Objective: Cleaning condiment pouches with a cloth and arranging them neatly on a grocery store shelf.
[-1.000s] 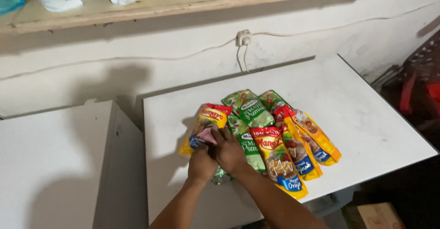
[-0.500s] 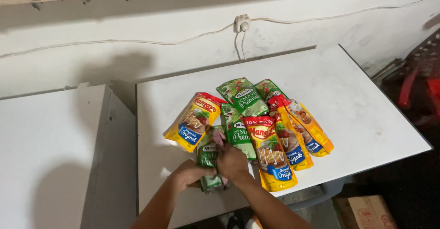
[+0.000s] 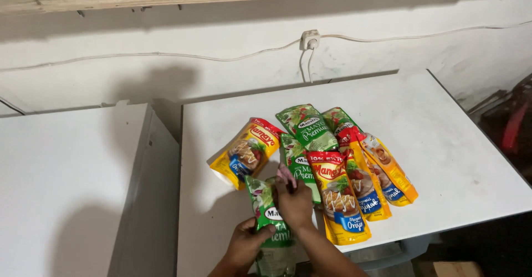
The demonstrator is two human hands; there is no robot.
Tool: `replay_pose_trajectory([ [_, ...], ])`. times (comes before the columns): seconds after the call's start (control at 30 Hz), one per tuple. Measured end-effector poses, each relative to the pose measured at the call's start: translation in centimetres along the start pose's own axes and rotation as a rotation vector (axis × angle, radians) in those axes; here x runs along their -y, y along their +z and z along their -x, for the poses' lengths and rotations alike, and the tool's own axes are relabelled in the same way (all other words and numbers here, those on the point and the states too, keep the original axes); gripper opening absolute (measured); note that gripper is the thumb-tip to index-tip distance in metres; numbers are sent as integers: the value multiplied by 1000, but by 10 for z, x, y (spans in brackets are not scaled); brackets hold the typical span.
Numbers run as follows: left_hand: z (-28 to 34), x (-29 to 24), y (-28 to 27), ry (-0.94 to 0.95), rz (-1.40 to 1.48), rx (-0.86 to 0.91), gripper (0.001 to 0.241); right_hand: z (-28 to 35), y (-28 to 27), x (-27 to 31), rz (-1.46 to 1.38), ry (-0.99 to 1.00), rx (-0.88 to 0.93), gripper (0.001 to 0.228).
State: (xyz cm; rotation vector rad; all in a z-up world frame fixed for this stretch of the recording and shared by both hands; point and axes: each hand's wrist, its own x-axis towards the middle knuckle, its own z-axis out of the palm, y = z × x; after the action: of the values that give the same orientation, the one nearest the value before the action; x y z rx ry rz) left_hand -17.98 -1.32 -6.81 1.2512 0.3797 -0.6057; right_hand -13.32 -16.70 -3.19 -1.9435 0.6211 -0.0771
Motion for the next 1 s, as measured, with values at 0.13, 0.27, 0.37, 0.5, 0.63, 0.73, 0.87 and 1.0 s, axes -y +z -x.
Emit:
replay_pose_trajectory([
  [0.13, 14, -28, -6, 115, 147, 109, 27, -8, -18, 60, -536, 142, 124, 58],
  [0.27, 11, -92, -5, 208, 241, 107, 57, -8, -15, 90, -824, -173, 176, 69],
  [0.37, 22, -137, -3, 295, 7, -53, 48, -6, -14, 98, -670, -304, 205, 55],
  [0.5, 10, -141, -11, 602, -384, -192, 27, -16, -12, 95, -641, -369, 111, 15],
  [0.63, 36, -167, -8, 833, -786, -210, 39, -22, -19, 95, -628, -596, 33, 13],
  [0.73, 21, -171, -25, 1025, -877, -293, 27, -35, -35, 106, -459, -694, 131, 12],
  [0.87, 31, -190, 25, 1260, -504, -217, 26, 6, -10, 138, -624, -807, -40, 7],
  [1.0, 25, -193, 38, 953, -185, -25, 35, 41, 34, 114, -292, -896, -37, 64],
])
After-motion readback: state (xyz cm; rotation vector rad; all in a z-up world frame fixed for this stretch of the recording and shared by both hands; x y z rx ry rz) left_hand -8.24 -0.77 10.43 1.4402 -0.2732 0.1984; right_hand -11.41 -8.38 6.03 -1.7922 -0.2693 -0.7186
